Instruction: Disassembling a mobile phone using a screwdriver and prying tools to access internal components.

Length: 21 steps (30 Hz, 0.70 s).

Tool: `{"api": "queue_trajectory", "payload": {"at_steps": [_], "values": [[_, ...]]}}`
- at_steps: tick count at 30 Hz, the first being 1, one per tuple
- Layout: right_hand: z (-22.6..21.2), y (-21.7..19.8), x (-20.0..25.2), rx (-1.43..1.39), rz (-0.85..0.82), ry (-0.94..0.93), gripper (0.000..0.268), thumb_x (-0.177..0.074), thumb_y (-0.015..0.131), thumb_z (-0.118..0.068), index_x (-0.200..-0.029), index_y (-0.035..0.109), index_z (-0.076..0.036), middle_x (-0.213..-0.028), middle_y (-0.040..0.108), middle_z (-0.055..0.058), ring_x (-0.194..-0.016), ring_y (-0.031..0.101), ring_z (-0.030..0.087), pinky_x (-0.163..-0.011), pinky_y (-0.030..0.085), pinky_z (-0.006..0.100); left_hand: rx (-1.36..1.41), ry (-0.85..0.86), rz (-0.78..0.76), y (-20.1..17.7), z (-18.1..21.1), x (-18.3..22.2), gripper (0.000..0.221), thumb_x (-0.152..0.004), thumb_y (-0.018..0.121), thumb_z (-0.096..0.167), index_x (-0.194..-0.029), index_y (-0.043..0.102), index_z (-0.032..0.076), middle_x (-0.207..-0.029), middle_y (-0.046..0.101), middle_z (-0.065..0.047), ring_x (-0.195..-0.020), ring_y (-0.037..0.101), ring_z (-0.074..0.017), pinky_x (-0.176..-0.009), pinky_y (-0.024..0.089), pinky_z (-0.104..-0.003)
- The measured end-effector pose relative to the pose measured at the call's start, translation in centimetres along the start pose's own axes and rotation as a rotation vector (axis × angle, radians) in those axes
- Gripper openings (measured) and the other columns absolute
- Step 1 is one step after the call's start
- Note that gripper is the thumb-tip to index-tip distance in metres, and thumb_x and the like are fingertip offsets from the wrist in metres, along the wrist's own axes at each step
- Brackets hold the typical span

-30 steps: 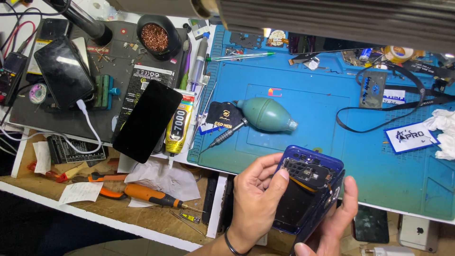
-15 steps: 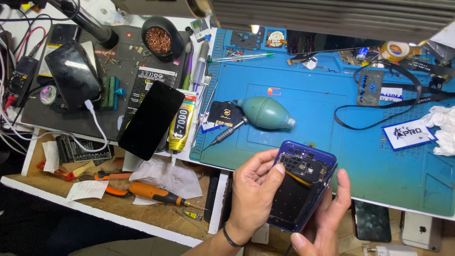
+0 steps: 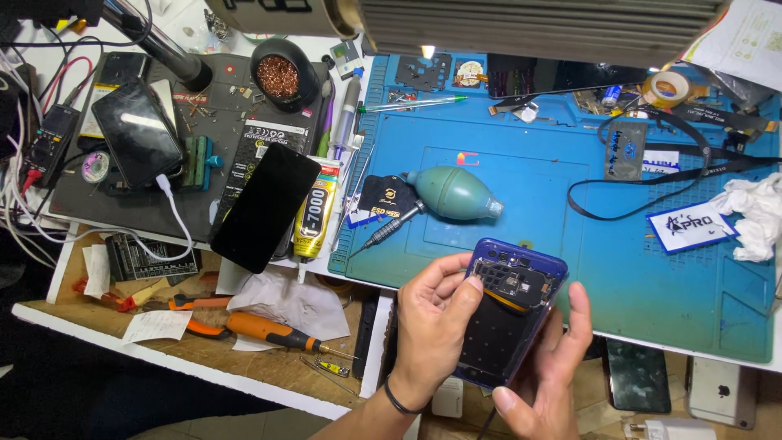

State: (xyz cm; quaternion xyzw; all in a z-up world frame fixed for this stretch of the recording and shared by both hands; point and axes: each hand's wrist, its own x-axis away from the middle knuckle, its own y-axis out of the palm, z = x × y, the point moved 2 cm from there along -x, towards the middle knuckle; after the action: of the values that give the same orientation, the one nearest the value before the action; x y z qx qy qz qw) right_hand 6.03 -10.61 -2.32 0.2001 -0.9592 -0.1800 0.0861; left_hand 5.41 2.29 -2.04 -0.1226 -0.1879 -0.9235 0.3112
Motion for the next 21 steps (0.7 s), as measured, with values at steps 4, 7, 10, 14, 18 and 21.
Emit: {"api": "queue_trajectory", "payload": {"at_steps": [4, 7, 10, 14, 18, 21], "values": [[0.0, 0.1, 0.0, -0.008, -0.022, -0.042, 0.122, -0.071, 0.071, -0.037, -0.164, -0.007, -0.021, -0.167, 0.02, 0.01, -0.151, 0.03, 0.025, -0.122, 0.023, 0.044, -0.015, -0.002, 0.005, -0.1, -0.1, 0.1, 0.03, -0.092, 0.069, 0.017, -0.117, 0.072, 0.001, -0.095, 0.081, -0.012, -0.078, 0.07, -0.0089, -0.07, 0.058, -0.024], [-0.1, 0.1, -0.3, -0.02, -0.027, -0.041, 0.121, -0.071, 0.07, -0.037, -0.164, -0.006, -0.02, -0.166, 0.022, 0.012, -0.149, 0.032, 0.026, -0.12, 0.025, 0.045, -0.036, -0.002, 0.038, 0.1, 0.2, 0.0, 0.024, -0.092, 0.068, 0.011, -0.112, 0.074, -0.001, -0.091, 0.082, -0.011, -0.075, 0.069, -0.0074, -0.067, 0.057, -0.024], [-0.3, 0.0, -0.4, -0.037, -0.029, -0.032, 0.12, -0.071, 0.069, -0.036, -0.164, -0.006, -0.02, -0.164, 0.024, 0.013, -0.147, 0.034, 0.028, -0.119, 0.028, 0.047, -0.052, -0.004, 0.032, -0.2, 0.1, -0.1, 0.027, -0.092, 0.069, 0.015, -0.114, 0.073, 0.001, -0.09, 0.081, -0.011, -0.073, 0.069, -0.0075, -0.066, 0.056, -0.024], [-0.3, -0.1, -0.8, -0.054, -0.038, -0.026, 0.119, -0.071, 0.067, -0.035, -0.164, -0.005, -0.019, -0.163, 0.026, 0.015, -0.145, 0.036, 0.029, -0.117, 0.031, 0.048, -0.015, -0.003, 0.032, -0.3, -0.1, -0.2, 0.022, -0.093, 0.067, 0.011, -0.111, 0.073, 0.0, -0.085, 0.08, -0.008, -0.068, 0.063, -0.0052, -0.061, 0.052, -0.023], [-0.5, -0.1, -0.8, -0.076, -0.03, -0.019, 0.117, -0.071, 0.065, -0.035, -0.164, -0.004, -0.018, -0.161, 0.03, 0.018, -0.142, 0.04, 0.031, -0.114, 0.036, 0.051, -0.059, -0.048, -0.058, -0.1, 0.9, -0.3, 0.034, -0.091, 0.068, 0.019, -0.122, 0.071, 0.003, -0.098, 0.079, -0.008, -0.083, 0.065, -0.007, -0.074, 0.055, -0.023], [-1.3, 0.4, -0.7, -0.104, 0.026, 0.02, 0.116, -0.07, 0.063, -0.035, -0.165, 0.0, -0.018, -0.158, 0.035, 0.016, -0.138, 0.044, 0.031, -0.11, 0.04, 0.05, -0.023, -0.08, -0.177, 0.0, 2.3, -0.1, 0.046, -0.092, 0.063, 0.025, -0.132, 0.066, 0.002, -0.115, 0.077, -0.011, -0.101, 0.07, -0.0122, -0.091, 0.057, -0.026]]}}
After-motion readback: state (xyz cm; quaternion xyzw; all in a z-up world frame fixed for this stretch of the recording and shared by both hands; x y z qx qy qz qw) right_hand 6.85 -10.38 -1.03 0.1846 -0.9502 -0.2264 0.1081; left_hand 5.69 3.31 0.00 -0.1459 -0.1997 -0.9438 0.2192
